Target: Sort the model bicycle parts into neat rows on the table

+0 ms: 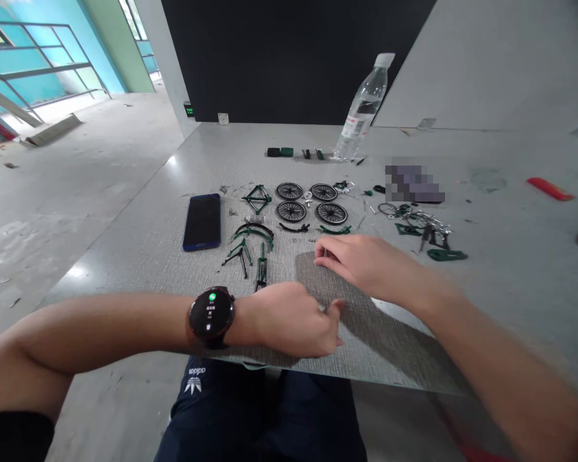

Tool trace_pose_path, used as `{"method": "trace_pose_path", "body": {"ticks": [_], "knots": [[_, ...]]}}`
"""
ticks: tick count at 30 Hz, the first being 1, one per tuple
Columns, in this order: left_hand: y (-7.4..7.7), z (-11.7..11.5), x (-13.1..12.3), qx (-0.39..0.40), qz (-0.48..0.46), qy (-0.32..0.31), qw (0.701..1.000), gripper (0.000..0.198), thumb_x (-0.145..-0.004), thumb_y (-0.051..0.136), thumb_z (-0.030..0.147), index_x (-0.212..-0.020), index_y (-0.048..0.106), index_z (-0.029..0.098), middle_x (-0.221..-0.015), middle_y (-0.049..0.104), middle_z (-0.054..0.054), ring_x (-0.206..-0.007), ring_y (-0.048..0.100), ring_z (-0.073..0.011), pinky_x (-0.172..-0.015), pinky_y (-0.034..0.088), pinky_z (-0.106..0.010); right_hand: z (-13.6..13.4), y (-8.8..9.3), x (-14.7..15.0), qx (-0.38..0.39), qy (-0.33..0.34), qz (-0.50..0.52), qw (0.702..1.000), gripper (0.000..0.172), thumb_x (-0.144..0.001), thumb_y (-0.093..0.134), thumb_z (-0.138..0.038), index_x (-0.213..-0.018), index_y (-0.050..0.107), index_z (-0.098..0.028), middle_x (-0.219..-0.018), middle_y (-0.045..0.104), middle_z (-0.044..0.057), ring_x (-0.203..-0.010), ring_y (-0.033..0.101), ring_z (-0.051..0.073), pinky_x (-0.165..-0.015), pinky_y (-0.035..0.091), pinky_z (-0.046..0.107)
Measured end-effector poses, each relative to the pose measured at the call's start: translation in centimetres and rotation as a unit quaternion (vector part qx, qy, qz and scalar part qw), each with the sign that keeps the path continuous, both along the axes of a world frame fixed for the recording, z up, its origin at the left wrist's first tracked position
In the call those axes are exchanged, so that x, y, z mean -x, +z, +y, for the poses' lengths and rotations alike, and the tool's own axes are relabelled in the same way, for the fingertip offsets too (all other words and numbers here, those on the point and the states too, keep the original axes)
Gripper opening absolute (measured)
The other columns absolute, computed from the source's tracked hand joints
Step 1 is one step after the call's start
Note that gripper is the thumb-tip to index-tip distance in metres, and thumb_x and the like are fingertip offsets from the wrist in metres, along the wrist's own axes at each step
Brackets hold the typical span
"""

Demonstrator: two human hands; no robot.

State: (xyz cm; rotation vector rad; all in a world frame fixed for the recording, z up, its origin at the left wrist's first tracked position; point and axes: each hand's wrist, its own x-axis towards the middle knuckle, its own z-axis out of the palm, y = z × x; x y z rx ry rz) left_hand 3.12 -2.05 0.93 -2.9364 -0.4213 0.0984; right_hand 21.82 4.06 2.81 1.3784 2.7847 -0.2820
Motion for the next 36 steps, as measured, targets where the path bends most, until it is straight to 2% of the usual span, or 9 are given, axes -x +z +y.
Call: {"method": "trace_pose_path", "body": {"ticks": [10, 16, 24, 31, 33, 36], "knots": [[-0.6, -0.1, -0.1, -0.013, -0.024, 0.015, 1.000, 0.057, -0.107, 0.037, 0.038, -0.136, 0.054, -0.009, -0.046, 0.059, -0.002, -0.038, 0.054, -0.0171, -0.039, 0.037, -0.029, 0.3, 0.1, -0.9, -0.022, 0.003, 0.028, 0.999, 0.013, -0.101, 0.052, -0.029, -0.099, 0.064, -0.022, -0.097, 0.072, 0.004, -0.079, 0.063, 0.019, -0.064, 0.040, 0.031], [-0.7, -0.4, 0.1, -0.015, -0.018, 0.010, 1.000, 0.054, -0.108, 0.035, 0.033, -0.141, 0.050, -0.008, -0.052, 0.064, -0.003, -0.042, 0.058, -0.0192, -0.041, 0.042, -0.032, 0.1, 0.3, -1.1, -0.030, 0.016, 0.052, 0.998, 0.015, -0.101, 0.053, -0.026, -0.097, 0.068, -0.023, -0.100, 0.072, 0.003, -0.083, 0.064, 0.019, -0.068, 0.041, 0.031], [-1.3, -0.5, 0.0, -0.027, -0.023, -0.006, 0.999, 0.055, -0.106, 0.040, 0.035, -0.139, 0.053, -0.008, -0.050, 0.062, -0.003, -0.038, 0.056, -0.0197, -0.035, 0.036, -0.033, -0.4, -0.1, -0.5, -0.030, 0.023, 0.042, 0.998, 0.013, -0.101, 0.056, -0.021, -0.090, 0.062, -0.020, -0.091, 0.069, 0.001, -0.076, 0.060, 0.016, -0.063, 0.036, 0.030], [-2.4, -0.3, 0.1, -0.048, -0.066, -0.013, 0.997, 0.055, -0.105, 0.041, 0.035, -0.136, 0.055, -0.007, -0.049, 0.061, -0.003, -0.037, 0.056, -0.0193, -0.035, 0.033, -0.031, -0.2, -0.9, -0.5, -0.071, 0.022, 0.046, 0.996, 0.009, -0.100, 0.060, -0.025, -0.094, 0.064, -0.020, -0.092, 0.071, 0.002, -0.080, 0.063, 0.018, -0.069, 0.039, 0.031], [-2.4, -0.3, 0.1, -0.053, -0.065, -0.014, 0.996, 0.055, -0.105, 0.041, 0.035, -0.136, 0.056, -0.007, -0.048, 0.061, -0.004, -0.037, 0.055, -0.0188, -0.035, 0.033, -0.030, -0.1, -0.5, -0.7, -0.083, 0.011, 0.054, 0.995, 0.010, -0.101, 0.059, -0.027, -0.099, 0.066, -0.020, -0.096, 0.072, 0.003, -0.082, 0.064, 0.018, -0.071, 0.041, 0.032], [-2.1, -0.4, 0.1, -0.057, -0.067, -0.011, 0.996, 0.054, -0.105, 0.042, 0.035, -0.135, 0.056, -0.007, -0.047, 0.059, -0.003, -0.037, 0.054, -0.0184, -0.035, 0.033, -0.029, -0.2, 0.6, -1.4, -0.096, -0.005, 0.068, 0.993, 0.021, -0.103, 0.052, -0.028, -0.109, 0.071, -0.020, -0.105, 0.074, 0.006, -0.085, 0.066, 0.019, -0.073, 0.044, 0.033]]}}
